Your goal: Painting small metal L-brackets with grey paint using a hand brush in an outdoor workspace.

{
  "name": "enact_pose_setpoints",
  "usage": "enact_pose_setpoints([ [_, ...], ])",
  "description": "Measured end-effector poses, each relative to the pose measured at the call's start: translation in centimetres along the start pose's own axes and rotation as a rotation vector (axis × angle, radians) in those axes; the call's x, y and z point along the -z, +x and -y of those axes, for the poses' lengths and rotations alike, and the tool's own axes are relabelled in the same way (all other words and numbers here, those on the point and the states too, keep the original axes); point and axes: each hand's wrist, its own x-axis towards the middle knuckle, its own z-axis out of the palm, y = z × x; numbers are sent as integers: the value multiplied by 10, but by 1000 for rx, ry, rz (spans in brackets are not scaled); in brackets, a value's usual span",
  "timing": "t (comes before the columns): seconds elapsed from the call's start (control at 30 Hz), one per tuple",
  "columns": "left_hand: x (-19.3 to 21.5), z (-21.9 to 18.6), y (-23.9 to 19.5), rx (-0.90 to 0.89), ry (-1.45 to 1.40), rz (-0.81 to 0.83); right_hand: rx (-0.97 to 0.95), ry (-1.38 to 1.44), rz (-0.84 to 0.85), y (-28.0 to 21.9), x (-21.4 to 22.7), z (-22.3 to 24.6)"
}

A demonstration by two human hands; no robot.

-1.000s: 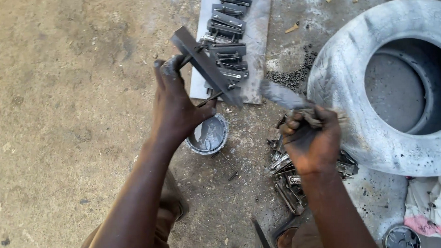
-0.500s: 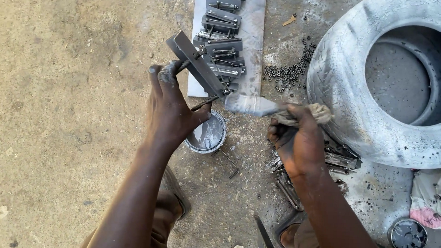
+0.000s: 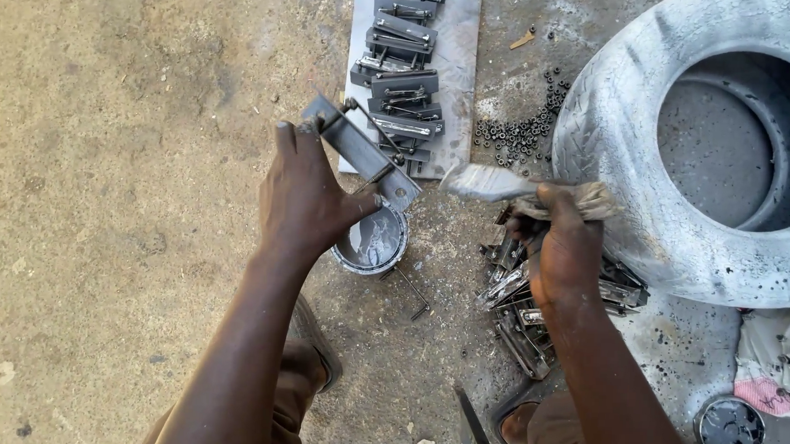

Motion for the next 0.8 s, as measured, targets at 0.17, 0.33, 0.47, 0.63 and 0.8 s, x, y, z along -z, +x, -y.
enact_pose_setpoints([
  [0.17, -16, 8, 0, 312, 208, 280, 262, -307, 126, -30, -28, 14],
  [0.33, -14, 7, 1, 612, 405, 711, 338, -524, 306, -40, -36, -17],
  [0.47, -15, 3, 0, 604, 465, 834, 339, -583, 368, -49, -38, -41],
  [0.63, -18, 0, 6, 585, 470, 848, 422, -774, 454, -45, -36, -44],
  [0.8, -10, -4, 8, 555, 470, 896, 522, -841, 351, -37, -32, -16],
])
